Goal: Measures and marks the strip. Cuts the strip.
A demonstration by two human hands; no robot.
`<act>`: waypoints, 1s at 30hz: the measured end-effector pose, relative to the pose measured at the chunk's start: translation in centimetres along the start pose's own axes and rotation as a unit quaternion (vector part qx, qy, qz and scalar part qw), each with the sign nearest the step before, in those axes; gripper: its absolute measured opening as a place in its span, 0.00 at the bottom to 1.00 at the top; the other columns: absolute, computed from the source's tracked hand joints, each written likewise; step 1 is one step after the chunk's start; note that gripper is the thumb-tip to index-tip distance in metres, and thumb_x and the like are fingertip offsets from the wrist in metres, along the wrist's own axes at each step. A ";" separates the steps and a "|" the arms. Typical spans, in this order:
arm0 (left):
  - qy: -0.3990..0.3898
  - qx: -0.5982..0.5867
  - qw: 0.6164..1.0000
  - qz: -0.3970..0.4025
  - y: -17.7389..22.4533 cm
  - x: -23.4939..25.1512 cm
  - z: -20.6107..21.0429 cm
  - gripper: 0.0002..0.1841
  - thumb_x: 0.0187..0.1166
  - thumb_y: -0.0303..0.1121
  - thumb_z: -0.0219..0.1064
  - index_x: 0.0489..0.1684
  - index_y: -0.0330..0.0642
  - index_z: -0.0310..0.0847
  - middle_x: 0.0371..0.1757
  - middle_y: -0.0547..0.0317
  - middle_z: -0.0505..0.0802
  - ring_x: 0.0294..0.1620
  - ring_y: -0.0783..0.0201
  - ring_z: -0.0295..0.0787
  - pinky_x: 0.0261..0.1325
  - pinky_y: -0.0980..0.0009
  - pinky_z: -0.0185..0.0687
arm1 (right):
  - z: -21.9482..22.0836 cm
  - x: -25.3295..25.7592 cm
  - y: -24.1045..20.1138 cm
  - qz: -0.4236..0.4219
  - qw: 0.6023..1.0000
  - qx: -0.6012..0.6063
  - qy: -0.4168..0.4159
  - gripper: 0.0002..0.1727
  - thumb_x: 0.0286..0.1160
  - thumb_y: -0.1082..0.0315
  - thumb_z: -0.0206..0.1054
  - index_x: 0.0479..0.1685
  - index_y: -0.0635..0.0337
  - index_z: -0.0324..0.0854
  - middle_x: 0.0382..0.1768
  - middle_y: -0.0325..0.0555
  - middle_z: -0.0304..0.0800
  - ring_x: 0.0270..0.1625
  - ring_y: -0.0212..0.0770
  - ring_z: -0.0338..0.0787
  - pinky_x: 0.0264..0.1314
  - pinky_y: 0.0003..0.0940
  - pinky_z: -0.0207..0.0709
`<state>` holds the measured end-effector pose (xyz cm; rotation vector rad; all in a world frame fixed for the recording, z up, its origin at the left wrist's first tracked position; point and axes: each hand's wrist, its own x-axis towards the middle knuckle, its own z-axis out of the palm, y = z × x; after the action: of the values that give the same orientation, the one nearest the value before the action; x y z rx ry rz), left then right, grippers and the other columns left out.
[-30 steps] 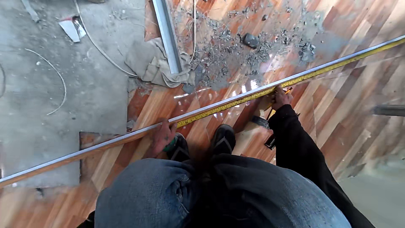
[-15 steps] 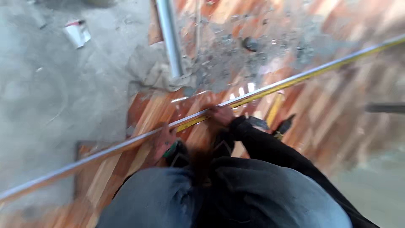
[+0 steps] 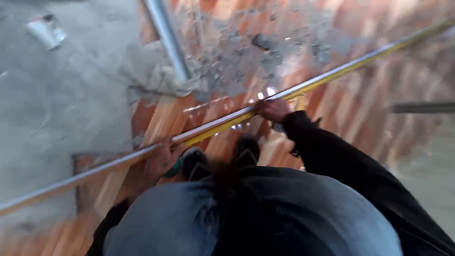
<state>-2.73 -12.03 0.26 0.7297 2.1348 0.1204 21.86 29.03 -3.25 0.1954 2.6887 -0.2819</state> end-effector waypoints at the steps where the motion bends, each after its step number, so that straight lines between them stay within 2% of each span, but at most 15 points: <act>1: -0.005 0.004 1.000 -0.020 -0.7 0.1 -0.1 0.32 0.87 0.60 0.56 0.74 0.41 0.74 0.48 0.35 0.92 0.50 0.34 0.91 0.52 0.32 0.83 | 0.1 -0.3 1.4 0.030 1.000 -0.005 0.003 0.18 0.77 0.67 0.66 0.65 0.53 0.87 0.64 0.55 0.91 0.49 0.65 0.94 0.42 0.69 0.83; 4: 0.014 0.000 0.999 -0.035 -4.2 0.3 0.5 0.34 0.86 0.65 0.53 0.73 0.43 0.72 0.44 0.36 0.91 0.45 0.34 0.91 0.45 0.32 0.84 | -0.4 -1.0 4.1 0.124 0.992 0.016 -0.030 0.19 0.77 0.65 0.70 0.66 0.48 0.87 0.67 0.54 0.89 0.52 0.70 0.92 0.46 0.76 0.79; 7: -0.002 -0.015 0.997 -0.079 -4.9 0.9 0.2 0.35 0.86 0.62 0.56 0.74 0.39 0.71 0.46 0.33 0.91 0.50 0.31 0.91 0.50 0.31 0.82 | -0.9 -1.3 5.0 0.180 0.981 0.033 -0.061 0.19 0.79 0.64 0.70 0.67 0.54 0.86 0.71 0.56 0.86 0.58 0.73 0.89 0.51 0.80 0.75; 12: -0.001 0.001 0.989 -0.146 -2.8 1.2 -0.2 0.32 0.87 0.59 0.57 0.71 0.36 0.71 0.49 0.32 0.90 0.53 0.31 0.90 0.50 0.32 0.81 | -0.6 -1.1 5.5 0.180 0.982 0.029 -0.058 0.19 0.80 0.63 0.70 0.69 0.49 0.87 0.70 0.54 0.86 0.54 0.70 0.91 0.47 0.77 0.77; 15: 0.000 -0.006 0.988 -0.154 -3.1 1.9 0.3 0.33 0.86 0.60 0.57 0.67 0.35 0.73 0.47 0.32 0.90 0.51 0.32 0.90 0.50 0.33 0.81 | -1.1 -0.8 5.0 0.196 0.977 0.037 -0.076 0.20 0.79 0.66 0.71 0.70 0.49 0.86 0.70 0.56 0.85 0.57 0.71 0.90 0.50 0.78 0.76; 18: 0.000 -0.013 0.988 -0.153 -3.5 2.4 0.7 0.32 0.86 0.60 0.58 0.67 0.36 0.74 0.46 0.32 0.91 0.50 0.32 0.91 0.49 0.33 0.82 | -1.2 -0.7 4.9 0.217 0.972 0.035 -0.085 0.22 0.75 0.65 0.74 0.70 0.49 0.86 0.72 0.61 0.82 0.52 0.73 0.90 0.47 0.78 0.76; 20: 0.002 -0.011 0.988 -0.152 -3.6 2.5 1.0 0.31 0.86 0.60 0.58 0.66 0.37 0.74 0.46 0.34 0.91 0.50 0.33 0.91 0.48 0.34 0.82 | -1.8 -0.7 4.7 0.226 0.969 0.046 -0.085 0.29 0.66 0.61 0.81 0.70 0.52 0.85 0.75 0.66 0.77 0.50 0.75 0.89 0.44 0.79 0.76; 22: 0.005 -0.009 0.988 -0.155 -3.6 2.5 1.1 0.31 0.85 0.60 0.58 0.65 0.38 0.74 0.45 0.34 0.91 0.49 0.33 0.91 0.47 0.35 0.83 | -3.2 -0.4 3.9 0.243 0.964 0.098 -0.054 0.30 0.67 0.59 0.81 0.71 0.57 0.83 0.72 0.70 0.78 0.56 0.78 0.87 0.50 0.81 0.75; 24: 0.007 -0.008 0.988 -0.153 -3.6 2.3 1.1 0.31 0.86 0.60 0.58 0.64 0.37 0.74 0.45 0.34 0.91 0.49 0.33 0.91 0.47 0.35 0.83 | -4.7 0.1 2.5 0.279 0.937 0.209 0.024 0.20 0.83 0.60 0.66 0.64 0.65 0.85 0.61 0.69 0.87 0.59 0.70 0.88 0.61 0.74 0.76; 25: 0.006 -0.002 0.989 -0.150 -3.5 2.2 1.0 0.31 0.86 0.60 0.58 0.64 0.37 0.75 0.45 0.34 0.90 0.50 0.33 0.91 0.47 0.35 0.82 | -5.4 0.4 1.3 0.309 0.907 0.279 0.071 0.22 0.91 0.57 0.54 0.60 0.67 0.86 0.53 0.63 0.91 0.50 0.58 0.91 0.55 0.62 0.81; 26: 0.006 0.003 0.989 -0.146 -3.4 2.1 1.0 0.31 0.86 0.59 0.57 0.64 0.36 0.75 0.46 0.33 0.90 0.50 0.32 0.91 0.48 0.35 0.82 | -5.9 0.9 0.0 0.329 0.857 0.380 0.111 0.30 0.96 0.53 0.40 0.59 0.66 0.85 0.45 0.53 0.91 0.36 0.42 0.87 0.42 0.44 0.80; 27: 0.006 0.008 0.990 -0.144 -3.3 2.0 1.0 0.31 0.86 0.60 0.57 0.64 0.36 0.75 0.46 0.32 0.90 0.50 0.32 0.90 0.48 0.34 0.82 | -6.5 1.3 -1.0 0.325 0.799 0.489 0.125 0.39 0.96 0.48 0.27 0.61 0.66 0.83 0.45 0.48 0.91 0.35 0.36 0.88 0.43 0.38 0.85; 28: 0.007 0.012 0.990 -0.143 -3.3 2.1 1.1 0.32 0.86 0.60 0.57 0.64 0.36 0.74 0.46 0.32 0.90 0.50 0.31 0.90 0.48 0.34 0.82 | -6.9 1.8 -1.8 0.301 0.750 0.577 0.123 0.46 0.93 0.45 0.17 0.64 0.67 0.80 0.47 0.49 0.92 0.42 0.38 0.92 0.52 0.42 0.87; 29: 0.008 0.010 0.990 -0.142 -3.4 2.1 1.0 0.32 0.86 0.60 0.57 0.65 0.35 0.74 0.46 0.32 0.90 0.50 0.31 0.90 0.48 0.34 0.82 | -7.0 2.2 -2.5 0.262 0.728 0.624 0.108 0.52 0.88 0.42 0.09 0.66 0.70 0.78 0.51 0.52 0.92 0.48 0.41 0.92 0.60 0.44 0.86; 30: 0.007 0.008 0.990 -0.140 -3.5 2.1 1.1 0.32 0.86 0.60 0.57 0.65 0.35 0.74 0.47 0.31 0.90 0.51 0.30 0.90 0.48 0.33 0.82 | -6.9 2.6 -3.2 0.233 0.731 0.634 0.093 0.56 0.85 0.40 0.04 0.63 0.70 0.79 0.47 0.53 0.93 0.45 0.41 0.93 0.58 0.44 0.86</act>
<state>-4.50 -13.95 -3.07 0.4314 2.2312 -0.0425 16.16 27.72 2.31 1.2916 1.9790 -1.9311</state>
